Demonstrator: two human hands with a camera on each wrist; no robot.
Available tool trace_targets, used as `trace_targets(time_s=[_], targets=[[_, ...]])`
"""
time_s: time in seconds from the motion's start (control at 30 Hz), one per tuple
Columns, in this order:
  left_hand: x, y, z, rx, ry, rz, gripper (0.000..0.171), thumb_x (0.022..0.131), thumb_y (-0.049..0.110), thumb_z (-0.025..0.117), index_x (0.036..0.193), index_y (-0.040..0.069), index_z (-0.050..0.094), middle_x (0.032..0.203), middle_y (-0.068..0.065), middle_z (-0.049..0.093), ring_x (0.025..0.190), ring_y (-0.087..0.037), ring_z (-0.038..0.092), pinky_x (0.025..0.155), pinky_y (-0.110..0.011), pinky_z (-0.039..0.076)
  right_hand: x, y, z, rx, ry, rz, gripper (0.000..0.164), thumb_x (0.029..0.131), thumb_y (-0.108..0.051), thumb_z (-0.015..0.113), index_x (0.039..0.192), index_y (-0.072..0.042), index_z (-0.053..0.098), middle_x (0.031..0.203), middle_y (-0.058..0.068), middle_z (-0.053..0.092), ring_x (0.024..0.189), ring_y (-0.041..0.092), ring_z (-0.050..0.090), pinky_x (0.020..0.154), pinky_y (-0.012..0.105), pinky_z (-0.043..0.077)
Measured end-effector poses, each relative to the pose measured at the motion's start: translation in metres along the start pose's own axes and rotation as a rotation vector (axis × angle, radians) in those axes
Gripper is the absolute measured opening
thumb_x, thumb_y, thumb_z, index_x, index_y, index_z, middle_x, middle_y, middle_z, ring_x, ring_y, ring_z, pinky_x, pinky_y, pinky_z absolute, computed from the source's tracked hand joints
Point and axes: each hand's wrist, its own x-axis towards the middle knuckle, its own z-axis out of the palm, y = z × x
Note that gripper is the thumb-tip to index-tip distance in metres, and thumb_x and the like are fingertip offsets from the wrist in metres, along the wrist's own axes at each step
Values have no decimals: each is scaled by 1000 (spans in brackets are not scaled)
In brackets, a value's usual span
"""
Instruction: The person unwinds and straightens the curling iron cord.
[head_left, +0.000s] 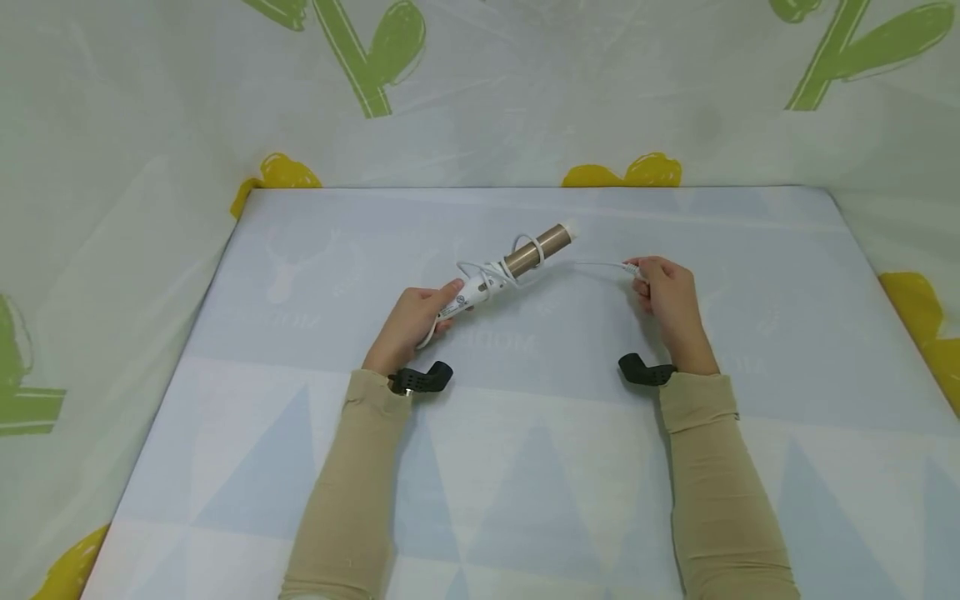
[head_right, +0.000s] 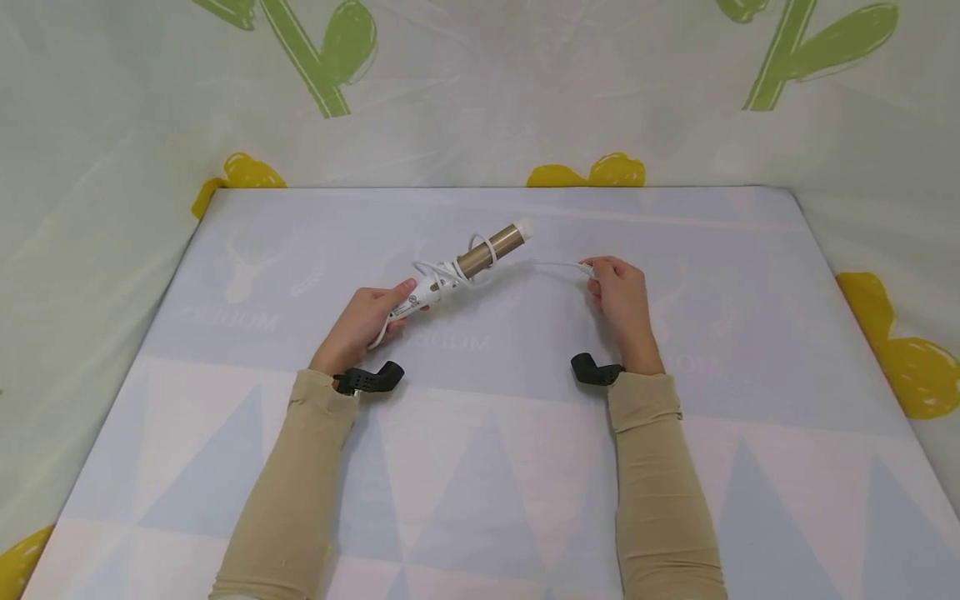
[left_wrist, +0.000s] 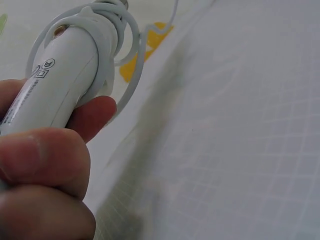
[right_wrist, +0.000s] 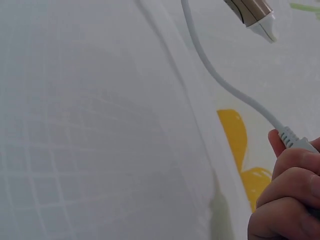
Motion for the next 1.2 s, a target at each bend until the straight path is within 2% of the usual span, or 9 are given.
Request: trace_targets(time_s=[0.13, 0.33, 0.47, 0.6, 0.77, 1.0, 1.2], targets=[[-1, -1, 0, 31, -22, 13, 64, 73, 71, 56, 94, 12, 71, 91, -4, 64, 51, -8, 48, 53, -20, 38, 0, 1, 1, 29, 7, 7, 33, 97, -29, 42, 109, -3, 58, 63, -6, 46, 51, 5, 35, 45, 20, 29], [1, -1, -1, 32, -37, 4, 67, 76, 71, 51, 100, 11, 68, 97, -4, 65, 53, -7, 52, 52, -19, 42, 1, 5, 3, -16, 3, 0, 36, 97, -33, 42, 112, -4, 59, 65, -6, 49, 52, 4, 39, 47, 21, 34], [1, -1, -2, 69, -55, 3, 62, 79, 68, 52, 99, 11, 68, 95, -4, 65, 53, -8, 52, 52, -19, 40, 2, 6, 5, -20, -10, -20, 38, 97, -35, 42, 115, -5, 58, 68, -3, 52, 53, 6, 44, 48, 22, 39], [0, 0, -2, 121, -71, 9, 59, 80, 67, 52, 94, 12, 70, 84, -3, 63, 50, -9, 51, 50, -21, 38, 3, 6, 9, -24, -25, -17, 38, 97, -36, 43, 117, -7, 57, 69, -3, 52, 52, 7, 45, 48, 23, 40], [-1, 0, -2, 140, -91, 13, 59, 79, 67, 52, 92, 13, 71, 75, -1, 62, 47, -9, 48, 51, -21, 38, 3, 6, 13, -72, -19, -30, 39, 96, -37, 45, 121, -9, 53, 70, -2, 53, 54, 8, 46, 50, 24, 41], [-1, 0, 2, 182, -136, 74, 63, 79, 69, 50, 82, 9, 69, 52, 3, 50, 46, -10, 42, 52, -23, 34, 3, 4, 11, -127, 11, -75, 36, 95, -40, 46, 113, -10, 50, 81, 5, 55, 57, 10, 49, 52, 24, 43], [-2, 0, 4, 230, -150, 67, 60, 77, 72, 49, 82, 17, 72, 51, 2, 50, 46, -12, 39, 52, -25, 31, 0, -2, 19, -166, 16, -106, 38, 93, -41, 49, 116, -10, 52, 84, 6, 57, 63, 13, 51, 54, 24, 43]])
